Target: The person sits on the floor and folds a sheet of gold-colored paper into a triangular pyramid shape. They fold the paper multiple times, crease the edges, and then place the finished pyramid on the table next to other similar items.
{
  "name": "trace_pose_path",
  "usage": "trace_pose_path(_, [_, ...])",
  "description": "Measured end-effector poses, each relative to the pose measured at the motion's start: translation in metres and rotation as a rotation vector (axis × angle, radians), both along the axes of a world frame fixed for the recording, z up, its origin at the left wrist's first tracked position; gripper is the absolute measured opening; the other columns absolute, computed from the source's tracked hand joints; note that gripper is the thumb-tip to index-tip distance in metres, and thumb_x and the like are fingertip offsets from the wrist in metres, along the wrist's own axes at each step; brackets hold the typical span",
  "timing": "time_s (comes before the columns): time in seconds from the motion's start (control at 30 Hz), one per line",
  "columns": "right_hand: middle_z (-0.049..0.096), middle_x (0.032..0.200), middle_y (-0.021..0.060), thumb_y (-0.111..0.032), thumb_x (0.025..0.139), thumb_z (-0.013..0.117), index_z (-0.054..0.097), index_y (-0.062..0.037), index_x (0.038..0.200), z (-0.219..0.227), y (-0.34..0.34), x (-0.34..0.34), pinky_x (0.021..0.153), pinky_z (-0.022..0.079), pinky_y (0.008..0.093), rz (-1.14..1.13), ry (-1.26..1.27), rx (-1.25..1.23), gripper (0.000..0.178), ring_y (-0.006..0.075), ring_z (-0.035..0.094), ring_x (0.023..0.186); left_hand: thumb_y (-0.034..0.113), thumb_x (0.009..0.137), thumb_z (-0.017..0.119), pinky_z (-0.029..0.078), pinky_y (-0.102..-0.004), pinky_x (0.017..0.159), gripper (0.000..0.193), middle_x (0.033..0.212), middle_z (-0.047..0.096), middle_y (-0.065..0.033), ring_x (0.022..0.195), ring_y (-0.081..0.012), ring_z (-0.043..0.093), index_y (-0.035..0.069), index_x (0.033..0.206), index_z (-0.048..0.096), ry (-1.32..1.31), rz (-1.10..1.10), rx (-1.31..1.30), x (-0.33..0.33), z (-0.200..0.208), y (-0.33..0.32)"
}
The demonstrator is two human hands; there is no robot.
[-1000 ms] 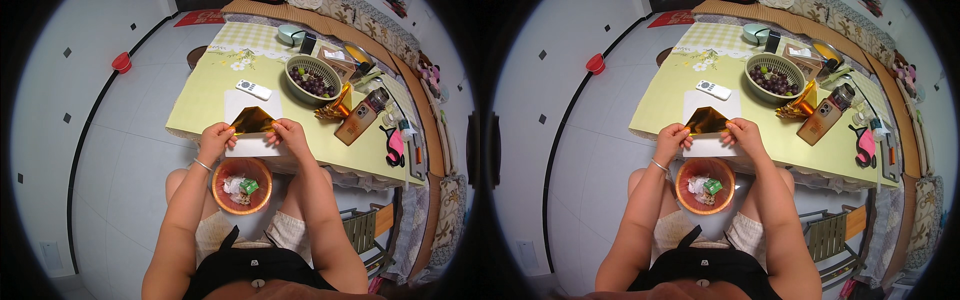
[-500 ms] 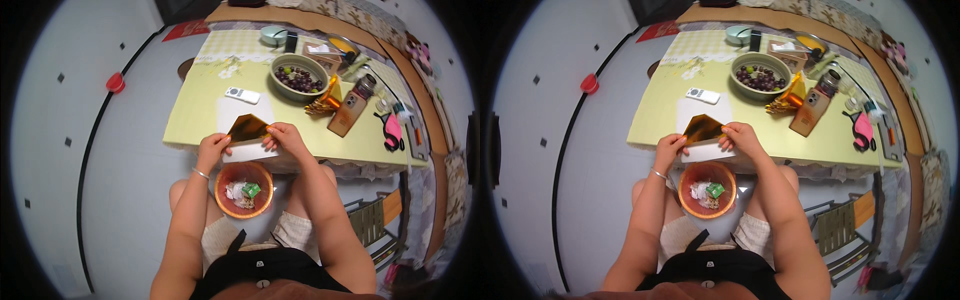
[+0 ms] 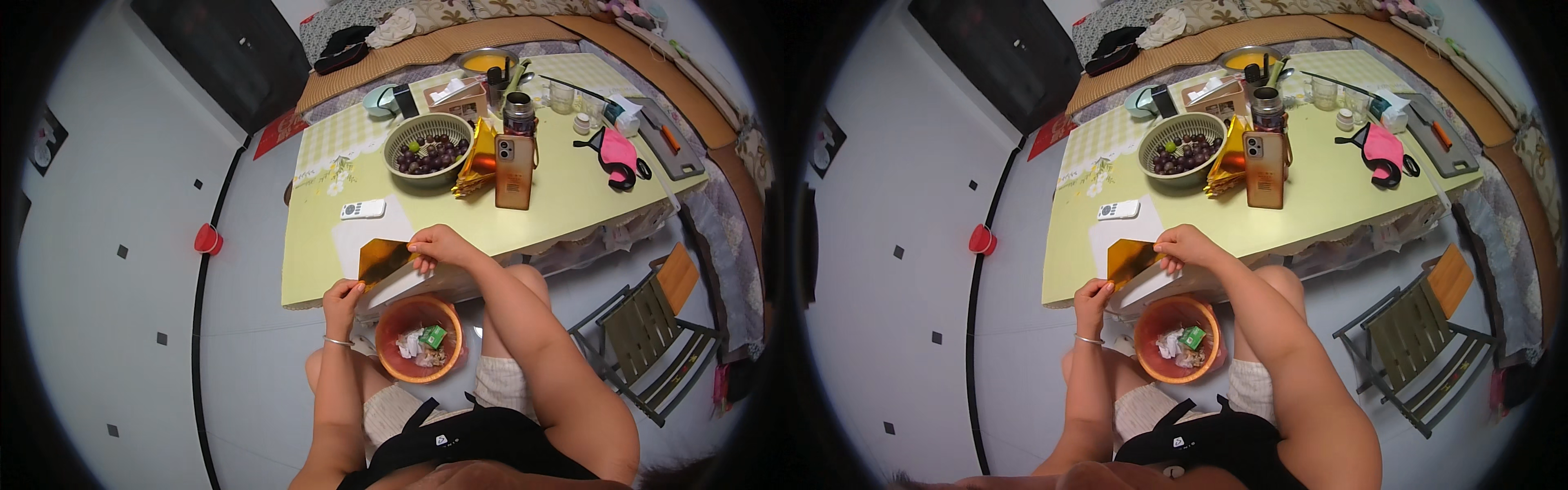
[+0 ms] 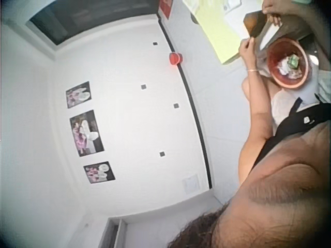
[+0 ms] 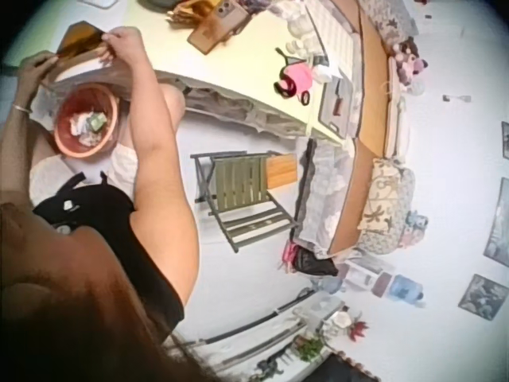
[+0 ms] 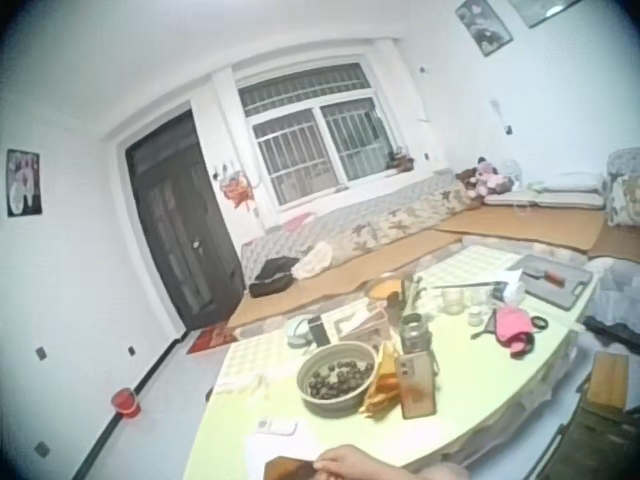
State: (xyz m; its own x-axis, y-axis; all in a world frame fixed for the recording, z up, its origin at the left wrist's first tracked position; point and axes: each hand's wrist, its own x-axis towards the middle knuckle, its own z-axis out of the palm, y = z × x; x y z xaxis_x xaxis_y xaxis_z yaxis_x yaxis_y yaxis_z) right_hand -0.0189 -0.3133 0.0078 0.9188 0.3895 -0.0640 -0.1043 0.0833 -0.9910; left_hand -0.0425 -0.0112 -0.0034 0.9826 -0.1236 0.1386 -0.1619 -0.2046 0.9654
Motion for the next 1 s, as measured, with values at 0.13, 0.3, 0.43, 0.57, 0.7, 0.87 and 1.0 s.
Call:
trace_pose_path(0.13, [0.071,0.077,0.0109,-0.017,0.101,0.056,0.066,0.0013,0.101,0.003,-0.009,-0.002,0.053,0.053,0.0254,-0.003,-0.025,-0.001,0.021,0.0149,0.068,0.06,0.008,0.09,0.072,0.032,-0.0196,0.051,0.007,0.069,0.06,0.0037,0.057,-0.0029,0.043,0.002,0.088,0.072,0.029,0.021,-0.005,-0.001,0.009,-0.012])
trace_pose_path(0.3, [0.072,0.078,0.0112,-0.018,0.1,0.057,0.067,0.0005,0.1,0.0,-0.019,0.0,0.053,0.053,0.0245,-0.018,-0.025,0.026,0.021,0.0144,0.068,0.06,0.009,0.089,0.073,0.034,-0.0202,0.052,0.009,0.068,0.058,0.0037,0.058,-0.0035,0.045,0.0,0.089,0.072,0.077,0.01,-0.023,0.004,0.03,-0.027])
trace_pose_path(0.43, [0.073,0.079,0.0113,-0.017,0.1,0.058,0.066,0.001,0.099,0.004,-0.025,-0.001,0.052,0.052,0.0234,-0.123,-0.001,0.126,0.02,0.0129,0.068,0.06,0.009,0.089,0.073,0.034,-0.0206,0.051,0.01,0.069,0.058,0.0036,0.058,-0.0037,0.045,-0.001,0.09,0.072,0.059,-0.01,-0.07,0.013,0.05,-0.04])
trace_pose_path(0.57, [0.073,0.08,0.0107,-0.018,0.1,0.058,0.066,0.0001,0.1,0.005,-0.029,0.0,0.052,0.051,0.0223,-0.151,0.029,0.201,0.02,0.0121,0.068,0.06,0.008,0.09,0.072,0.033,-0.02,0.05,0.009,0.068,0.058,0.0028,0.056,-0.0041,0.044,-0.001,0.09,0.071,0.018,-0.02,-0.073,0.023,0.071,-0.053])
trace_pose_path(0.7, [0.073,0.081,0.0104,-0.022,0.101,0.059,0.065,-0.0024,0.1,0.011,-0.031,0.0,0.054,0.05,0.0205,-0.193,0.065,0.291,0.02,0.0108,0.068,0.062,0.009,0.091,0.068,0.034,-0.0211,0.051,0.01,0.069,0.06,-0.0003,0.056,-0.0063,0.046,-0.001,0.089,0.07,0.019,-0.053,-0.043,0.027,0.092,-0.064])
trace_pose_path(0.87, [0.072,0.077,0.0098,-0.025,0.101,0.059,0.064,-0.0031,0.1,0.01,-0.034,0.0,0.052,0.048,0.0201,-0.313,0.06,0.5,0.023,0.0098,0.065,0.058,0.013,0.091,0.07,0.036,-0.0206,0.052,0.014,0.07,0.062,-0.0012,0.058,-0.0064,0.049,0.0,0.086,0.07,0.072,-0.102,0.058,0.031,0.103,-0.077])
trace_pose_path(1.0, [0.071,0.076,0.0082,-0.031,0.1,0.06,0.064,-0.0051,0.105,0.006,-0.036,0.004,0.052,0.046,0.0199,-0.409,0.089,0.678,0.026,0.0085,0.061,0.056,0.013,0.09,0.071,0.037,-0.0207,0.053,0.014,0.07,0.063,-0.0016,0.058,-0.0063,0.05,0.0,0.084,0.07,0.052,-0.117,0.101,0.032,0.103,-0.085])
